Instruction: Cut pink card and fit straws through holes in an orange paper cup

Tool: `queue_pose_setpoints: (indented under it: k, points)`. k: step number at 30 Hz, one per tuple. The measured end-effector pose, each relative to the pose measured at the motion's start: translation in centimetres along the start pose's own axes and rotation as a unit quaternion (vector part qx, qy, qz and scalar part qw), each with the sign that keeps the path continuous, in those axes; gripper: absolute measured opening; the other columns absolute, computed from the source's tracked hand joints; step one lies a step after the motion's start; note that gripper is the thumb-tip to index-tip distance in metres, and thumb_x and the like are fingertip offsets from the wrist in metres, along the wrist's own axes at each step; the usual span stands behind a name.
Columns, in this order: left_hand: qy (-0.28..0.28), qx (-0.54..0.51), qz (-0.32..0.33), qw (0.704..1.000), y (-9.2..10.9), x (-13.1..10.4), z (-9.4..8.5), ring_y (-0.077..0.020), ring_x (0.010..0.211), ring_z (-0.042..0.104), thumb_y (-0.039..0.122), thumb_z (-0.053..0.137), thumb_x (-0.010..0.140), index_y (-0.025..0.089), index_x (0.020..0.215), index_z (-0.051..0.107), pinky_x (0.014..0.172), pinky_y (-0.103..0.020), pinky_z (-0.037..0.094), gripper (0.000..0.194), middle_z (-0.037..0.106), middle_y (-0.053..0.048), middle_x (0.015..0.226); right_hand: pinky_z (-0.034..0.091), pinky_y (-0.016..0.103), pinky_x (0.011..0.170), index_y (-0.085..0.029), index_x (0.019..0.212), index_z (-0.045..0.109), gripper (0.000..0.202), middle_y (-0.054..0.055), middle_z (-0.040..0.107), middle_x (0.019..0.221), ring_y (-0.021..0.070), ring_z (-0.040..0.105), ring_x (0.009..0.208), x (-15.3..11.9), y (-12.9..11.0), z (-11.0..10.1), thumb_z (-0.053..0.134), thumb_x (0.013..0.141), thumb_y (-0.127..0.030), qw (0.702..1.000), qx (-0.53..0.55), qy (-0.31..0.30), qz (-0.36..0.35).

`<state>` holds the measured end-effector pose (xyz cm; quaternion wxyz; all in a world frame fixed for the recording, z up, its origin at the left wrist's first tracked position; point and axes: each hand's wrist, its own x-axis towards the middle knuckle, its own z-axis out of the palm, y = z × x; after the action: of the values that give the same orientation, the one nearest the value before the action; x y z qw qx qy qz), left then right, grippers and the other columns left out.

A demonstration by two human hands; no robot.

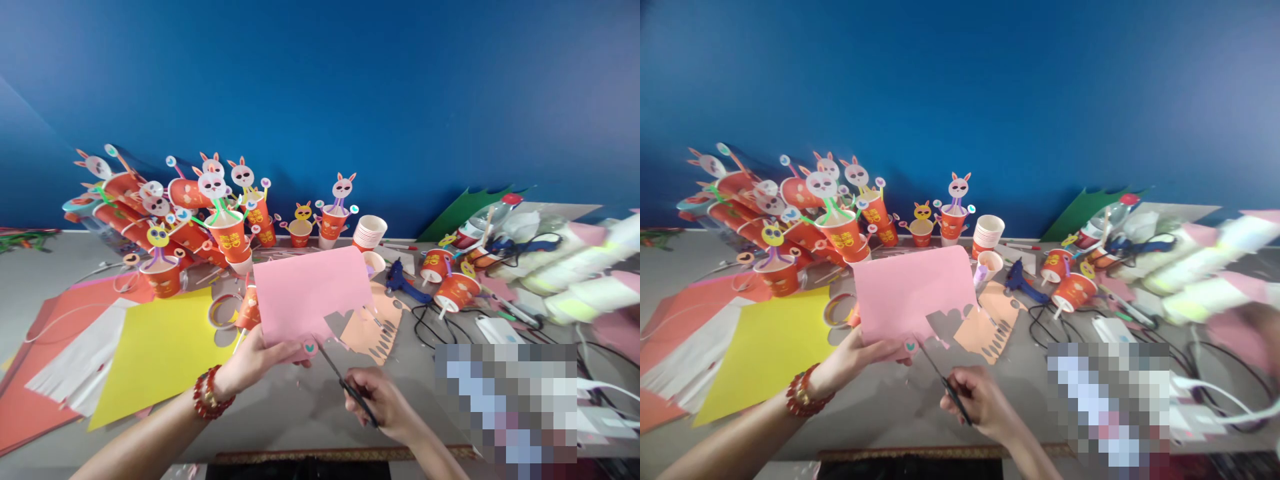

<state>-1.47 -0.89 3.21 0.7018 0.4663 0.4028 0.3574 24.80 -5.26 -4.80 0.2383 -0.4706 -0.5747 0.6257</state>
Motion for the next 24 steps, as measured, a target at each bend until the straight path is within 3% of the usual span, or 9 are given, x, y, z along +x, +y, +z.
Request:
queue_pose_setpoints:
  k: [14,20,24]
  points:
    - [-0.048,0.053,0.016,0.997,0.0,0.3,-0.8,-0.0212,0.069,0.071,0.039,0.071,0.083,0.009,0.104,0.075,0.068,-0.031,0.057,0.036,0.076,-0.017,0.1,0.029,0.017,0.042,-0.019,0.059,0.047,0.039,-0.008,0.04,0.053,0.0061,0.042,0.043,-0.6,-0.4,-0.9,0.071,0.078,-0.043,1.0,0.0,-0.012,0.024]
    - [-0.032,0.076,0.046,0.996,0.2,0.4,-0.7,-0.0181,0.062,0.069,0.043,0.064,0.089,0.01,0.084,0.074,0.063,-0.027,0.055,0.034,0.077,-0.013,0.082,0.03,0.017,0.041,-0.019,0.06,0.049,0.034,-0.007,0.045,0.052,0.0074,0.043,0.045,-1.2,-0.9,-0.8,0.07,0.075,-0.04,0.999,-0.003,-0.016,0.047]
    - [-0.023,0.05,0.045,0.997,0.1,0.6,-0.3,-0.0143,0.05,0.066,0.045,0.063,0.089,0.011,0.078,0.068,0.052,-0.024,0.051,0.036,0.075,-0.01,0.075,0.033,0.018,0.041,-0.019,0.059,0.048,0.036,-0.006,0.047,0.052,0.007,0.044,0.042,-1.5,-1.9,0.3,0.07,0.073,-0.044,0.999,0.018,-0.007,0.045]
